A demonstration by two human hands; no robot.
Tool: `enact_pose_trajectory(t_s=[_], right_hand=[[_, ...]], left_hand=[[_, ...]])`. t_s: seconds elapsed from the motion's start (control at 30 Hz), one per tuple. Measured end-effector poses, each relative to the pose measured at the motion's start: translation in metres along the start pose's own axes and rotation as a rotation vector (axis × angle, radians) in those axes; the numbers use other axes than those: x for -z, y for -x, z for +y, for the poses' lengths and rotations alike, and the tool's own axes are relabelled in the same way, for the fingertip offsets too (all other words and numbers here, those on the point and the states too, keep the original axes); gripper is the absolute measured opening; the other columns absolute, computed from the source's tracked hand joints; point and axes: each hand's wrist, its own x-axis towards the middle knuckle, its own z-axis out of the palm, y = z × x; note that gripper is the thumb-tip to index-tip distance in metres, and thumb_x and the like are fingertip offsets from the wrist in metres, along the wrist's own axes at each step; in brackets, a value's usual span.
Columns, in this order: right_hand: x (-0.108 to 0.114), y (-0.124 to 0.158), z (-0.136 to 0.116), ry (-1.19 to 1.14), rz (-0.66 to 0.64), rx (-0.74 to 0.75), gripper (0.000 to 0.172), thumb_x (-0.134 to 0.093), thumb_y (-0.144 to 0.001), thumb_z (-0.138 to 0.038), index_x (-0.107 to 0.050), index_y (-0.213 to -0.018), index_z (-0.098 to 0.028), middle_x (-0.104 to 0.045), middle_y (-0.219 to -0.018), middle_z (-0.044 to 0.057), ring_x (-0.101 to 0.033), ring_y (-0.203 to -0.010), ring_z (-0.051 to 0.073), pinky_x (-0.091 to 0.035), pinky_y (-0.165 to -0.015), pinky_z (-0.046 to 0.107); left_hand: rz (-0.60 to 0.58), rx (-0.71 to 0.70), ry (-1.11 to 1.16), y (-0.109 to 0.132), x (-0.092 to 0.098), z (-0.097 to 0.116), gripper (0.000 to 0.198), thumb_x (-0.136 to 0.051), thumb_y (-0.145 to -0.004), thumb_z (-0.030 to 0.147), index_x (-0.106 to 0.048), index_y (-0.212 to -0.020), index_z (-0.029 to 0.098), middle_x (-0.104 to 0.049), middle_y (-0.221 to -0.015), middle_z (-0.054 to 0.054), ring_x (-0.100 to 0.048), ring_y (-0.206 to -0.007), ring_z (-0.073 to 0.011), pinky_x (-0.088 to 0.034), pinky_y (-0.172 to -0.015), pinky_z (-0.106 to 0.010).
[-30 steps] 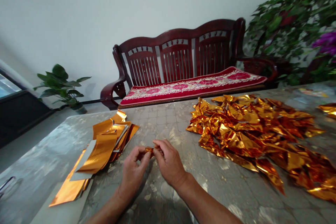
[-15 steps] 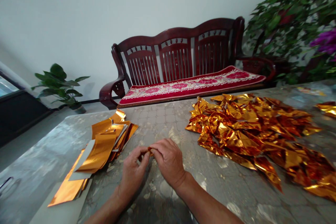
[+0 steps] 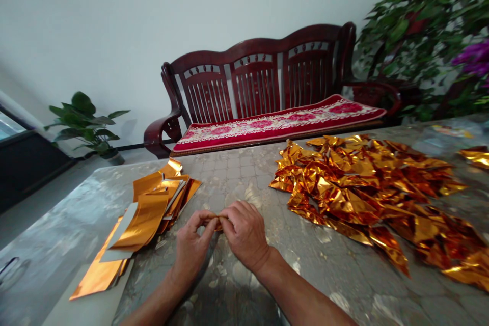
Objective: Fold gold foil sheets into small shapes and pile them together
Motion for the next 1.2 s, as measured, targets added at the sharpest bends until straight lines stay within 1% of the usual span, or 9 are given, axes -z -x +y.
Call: enact_pose_trajectory(t_s=[0.17, 0.4, 0.63, 0.73, 0.87, 0.93, 1.0, 1.1, 1.2], right_hand=[[0.004, -0.001, -0.002, 0.019, 0.005, 0.064, 0.012, -0.057, -0.091, -0.017, -0.064, -0.082, -0.02, -0.064, -0.078, 0.003, -0.055, -0.079, 0.019, -0.038, -0.074, 0.032], [0.003, -0.003, -0.003, -0.102, -0.05, 0.012, 0.01, -0.056, -0.089, -0.015, -0.059, -0.081, -0.019, -0.061, -0.081, 0.004, -0.053, -0.083, 0.02, -0.039, -0.076, 0.033], [0.002, -0.003, 0.001, -0.218, -0.065, 0.029, 0.016, -0.051, -0.089, -0.009, -0.062, -0.086, -0.02, -0.063, -0.083, 0.004, -0.053, -0.085, 0.02, -0.041, -0.079, 0.033], [0.003, -0.002, 0.003, -0.256, -0.079, -0.011, 0.015, -0.055, -0.088, -0.01, -0.066, -0.091, -0.021, -0.065, -0.088, 0.004, -0.055, -0.089, 0.019, -0.042, -0.082, 0.033], [0.0, -0.003, 0.005, -0.324, -0.103, -0.157, 0.012, -0.059, -0.086, -0.015, -0.069, -0.083, -0.021, -0.065, -0.084, 0.002, -0.057, -0.086, 0.019, -0.042, -0.079, 0.032], [-0.001, -0.004, 0.007, -0.465, -0.079, -0.318, 0.011, -0.058, -0.085, -0.018, -0.068, -0.08, -0.021, -0.064, -0.079, 0.002, -0.058, -0.08, 0.018, -0.043, -0.075, 0.03], [-0.002, -0.006, 0.011, -0.675, -0.024, -0.523, 0.011, -0.058, -0.085, -0.025, -0.066, -0.08, -0.02, -0.063, -0.076, 0.001, -0.058, -0.073, 0.016, -0.043, -0.068, 0.028], [-0.002, -0.007, 0.019, -0.94, 0.017, -0.739, 0.019, -0.063, -0.082, -0.036, -0.064, -0.078, -0.018, -0.06, -0.069, -0.001, -0.052, -0.062, 0.012, -0.038, -0.056, 0.023], [-0.001, -0.007, 0.023, -1.093, -0.007, -0.831, 0.026, -0.071, -0.075, -0.041, -0.064, -0.077, -0.016, -0.058, -0.066, -0.002, -0.047, -0.055, 0.01, -0.035, -0.051, 0.022]], left_hand=[[-0.032, -0.109, -0.077, -0.001, 0.003, -0.004, 0.011, -0.059, -0.088, 0.029, -0.065, -0.084, 0.021, -0.066, -0.074, 0.0, -0.061, -0.068, -0.0138, -0.047, -0.069, -0.023], [-0.045, -0.225, -0.129, 0.0, 0.005, -0.007, 0.012, -0.053, -0.093, 0.026, -0.061, -0.086, 0.02, -0.063, -0.075, 0.002, -0.059, -0.068, -0.0114, -0.046, -0.067, -0.021], [-0.037, -0.25, -0.174, 0.0, 0.007, -0.006, 0.012, -0.053, -0.093, 0.026, -0.061, -0.086, 0.02, -0.064, -0.074, 0.002, -0.06, -0.068, -0.0114, -0.045, -0.066, -0.021], [-0.043, -0.224, -0.176, -0.002, 0.007, -0.004, 0.012, -0.054, -0.093, 0.026, -0.062, -0.085, 0.021, -0.064, -0.073, 0.002, -0.059, -0.067, -0.0112, -0.045, -0.066, -0.021], [-0.09, -0.14, -0.102, -0.004, 0.007, -0.005, 0.013, -0.054, -0.092, 0.028, -0.062, -0.085, 0.021, -0.064, -0.073, 0.002, -0.06, -0.067, -0.012, -0.046, -0.067, -0.022], [-0.077, -0.077, -0.016, -0.008, 0.008, -0.01, 0.015, -0.05, -0.094, 0.029, -0.062, -0.091, 0.02, -0.066, -0.078, 0.001, -0.062, -0.07, -0.0128, -0.047, -0.069, -0.024], [-0.045, -0.041, 0.074, -0.014, 0.01, -0.015, 0.017, -0.047, -0.096, 0.029, -0.061, -0.099, 0.02, -0.066, -0.086, -0.002, -0.063, -0.076, -0.0137, -0.049, -0.072, -0.025], [-0.061, -0.11, 0.155, -0.022, 0.015, -0.023, 0.015, -0.051, -0.093, 0.027, -0.064, -0.098, 0.02, -0.064, -0.098, -0.005, -0.063, -0.089, -0.0162, -0.049, -0.075, -0.026], [-0.15, -0.188, 0.196, -0.025, 0.019, -0.025, 0.014, -0.055, -0.091, 0.024, -0.066, -0.1, 0.022, -0.06, -0.111, -0.007, -0.06, -0.101, -0.0183, -0.049, -0.08, -0.027]])
